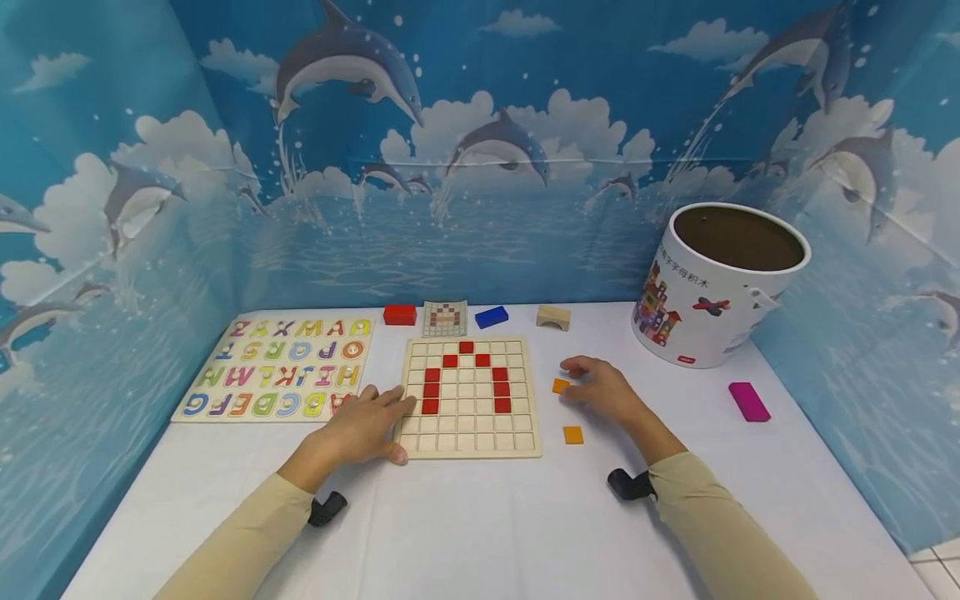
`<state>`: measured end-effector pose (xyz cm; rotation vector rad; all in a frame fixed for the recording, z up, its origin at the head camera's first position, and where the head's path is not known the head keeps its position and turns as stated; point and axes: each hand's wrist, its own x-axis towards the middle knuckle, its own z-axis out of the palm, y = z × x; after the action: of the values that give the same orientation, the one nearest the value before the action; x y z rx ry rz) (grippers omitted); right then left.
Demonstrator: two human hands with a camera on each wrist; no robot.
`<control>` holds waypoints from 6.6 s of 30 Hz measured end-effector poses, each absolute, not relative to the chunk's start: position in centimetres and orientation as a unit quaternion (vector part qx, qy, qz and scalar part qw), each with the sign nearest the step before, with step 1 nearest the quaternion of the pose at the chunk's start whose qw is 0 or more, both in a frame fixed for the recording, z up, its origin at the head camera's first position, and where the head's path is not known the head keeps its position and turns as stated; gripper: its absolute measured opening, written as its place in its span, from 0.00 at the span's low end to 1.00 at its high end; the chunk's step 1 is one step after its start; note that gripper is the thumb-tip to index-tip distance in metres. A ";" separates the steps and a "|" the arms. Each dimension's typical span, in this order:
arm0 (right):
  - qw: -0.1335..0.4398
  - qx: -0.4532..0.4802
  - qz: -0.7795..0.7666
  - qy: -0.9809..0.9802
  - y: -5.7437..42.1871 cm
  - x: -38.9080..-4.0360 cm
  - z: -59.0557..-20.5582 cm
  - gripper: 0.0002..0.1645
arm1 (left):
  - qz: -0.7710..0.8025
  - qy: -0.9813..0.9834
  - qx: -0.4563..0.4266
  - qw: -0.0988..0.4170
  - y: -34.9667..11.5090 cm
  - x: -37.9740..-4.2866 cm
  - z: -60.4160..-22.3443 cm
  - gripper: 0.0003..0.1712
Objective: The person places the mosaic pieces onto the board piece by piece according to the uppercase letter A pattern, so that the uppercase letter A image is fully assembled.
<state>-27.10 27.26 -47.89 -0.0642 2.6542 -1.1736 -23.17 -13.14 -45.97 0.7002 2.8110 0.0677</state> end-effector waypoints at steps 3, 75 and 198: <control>0.116 -0.017 -0.397 0.910 26.9 -27.1 -48.1 0.32 | 0.025 0.962 0.245 0.119 -13.2 -23.1 -45.8 0.54; 0.083 -0.100 -0.341 0.931 20.4 -26.4 -44.6 0.23 | 0.017 0.963 0.236 0.125 -13.1 -23.1 -45.5 0.54; 0.110 -0.127 -0.320 0.932 12.7 -28.9 -46.3 0.15 | 0.024 0.964 0.231 0.126 -12.9 -23.3 -45.6 0.54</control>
<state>-28.86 12.72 -46.27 -0.3748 2.7412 -0.9403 -23.27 -12.89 -45.64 0.6727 2.8081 0.0692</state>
